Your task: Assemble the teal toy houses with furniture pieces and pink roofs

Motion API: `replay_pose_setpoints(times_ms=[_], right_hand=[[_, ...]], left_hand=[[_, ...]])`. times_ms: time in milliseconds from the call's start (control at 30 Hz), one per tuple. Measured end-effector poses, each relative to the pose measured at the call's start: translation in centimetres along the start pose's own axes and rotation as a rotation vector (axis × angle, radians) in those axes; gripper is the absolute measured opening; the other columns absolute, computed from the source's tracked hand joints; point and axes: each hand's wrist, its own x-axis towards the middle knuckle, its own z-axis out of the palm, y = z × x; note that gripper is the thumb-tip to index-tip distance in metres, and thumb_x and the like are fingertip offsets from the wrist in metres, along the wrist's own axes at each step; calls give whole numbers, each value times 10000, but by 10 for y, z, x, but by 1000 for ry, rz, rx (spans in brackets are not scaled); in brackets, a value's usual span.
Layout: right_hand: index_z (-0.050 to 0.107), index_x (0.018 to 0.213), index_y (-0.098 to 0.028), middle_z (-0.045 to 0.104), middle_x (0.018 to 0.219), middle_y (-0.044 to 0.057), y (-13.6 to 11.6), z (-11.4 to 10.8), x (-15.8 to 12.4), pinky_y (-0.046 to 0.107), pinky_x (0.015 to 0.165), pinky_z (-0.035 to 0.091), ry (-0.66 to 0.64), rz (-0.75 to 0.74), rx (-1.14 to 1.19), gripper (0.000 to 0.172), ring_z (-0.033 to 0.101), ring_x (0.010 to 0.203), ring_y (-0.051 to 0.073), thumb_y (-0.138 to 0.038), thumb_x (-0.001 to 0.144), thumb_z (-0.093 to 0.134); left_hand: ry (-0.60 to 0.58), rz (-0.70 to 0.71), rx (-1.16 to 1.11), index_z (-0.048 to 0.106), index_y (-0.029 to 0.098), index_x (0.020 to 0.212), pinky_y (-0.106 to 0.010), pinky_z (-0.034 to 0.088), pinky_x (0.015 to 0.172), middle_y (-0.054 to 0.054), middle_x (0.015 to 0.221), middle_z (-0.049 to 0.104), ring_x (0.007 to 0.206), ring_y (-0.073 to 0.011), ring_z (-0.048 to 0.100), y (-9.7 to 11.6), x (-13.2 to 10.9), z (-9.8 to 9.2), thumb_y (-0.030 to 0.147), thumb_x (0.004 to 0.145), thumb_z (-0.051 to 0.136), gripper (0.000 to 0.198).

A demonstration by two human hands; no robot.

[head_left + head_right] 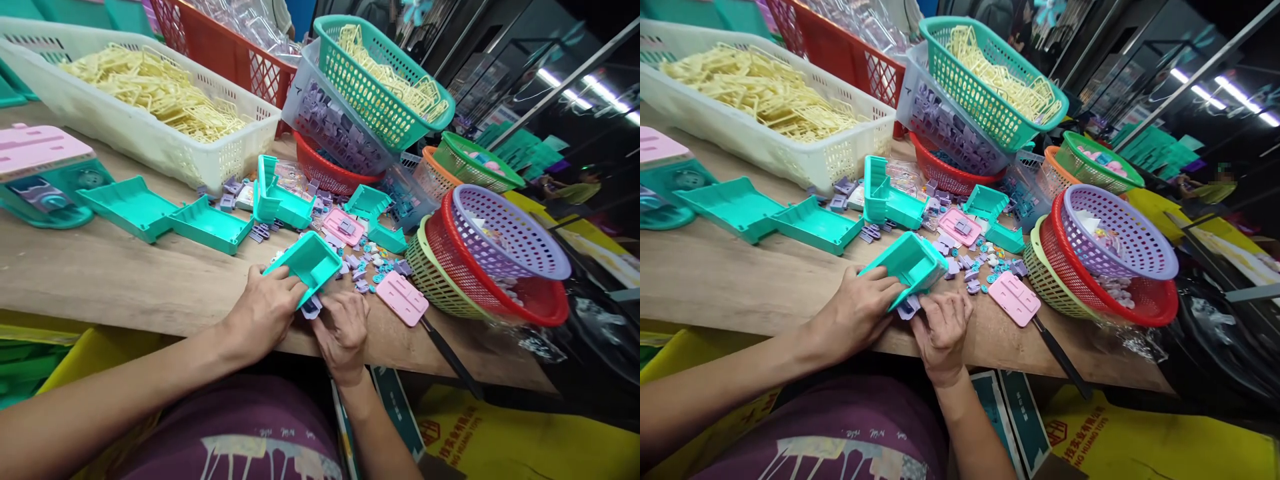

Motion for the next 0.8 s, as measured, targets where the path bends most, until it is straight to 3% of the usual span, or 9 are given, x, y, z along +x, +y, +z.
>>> replay_pose_setpoints(times_ms=[300,533,800], right_hand=[[584,1178,-215,709,992,58,0,4,-5,486,1030,415,82,-27,22,338,656,947,204,-236,863,705],[578,1212,-209,691,1071,80,4,3,-4,436,998,479,16,95,143,315,633,1054,217,-184,902,627],[593,1182,-209,700,1073,66,9,4,-5,453,1046,452,3,118,125,292,632,1078,212,-191,891,615]], left_hand=[[-92,-14,-83,567,189,872,-376,394,754,-81,959,663,971,-263,533,-7,3,-15,156,847,521,62],[-268,41,-222,610,209,1046,-410,423,896,-65,995,650,1021,-257,540,-3,12,-35,150,891,428,246],[-236,116,-285,648,208,1034,-349,426,894,-54,978,667,1010,-239,565,-12,18,-39,153,867,459,257]])
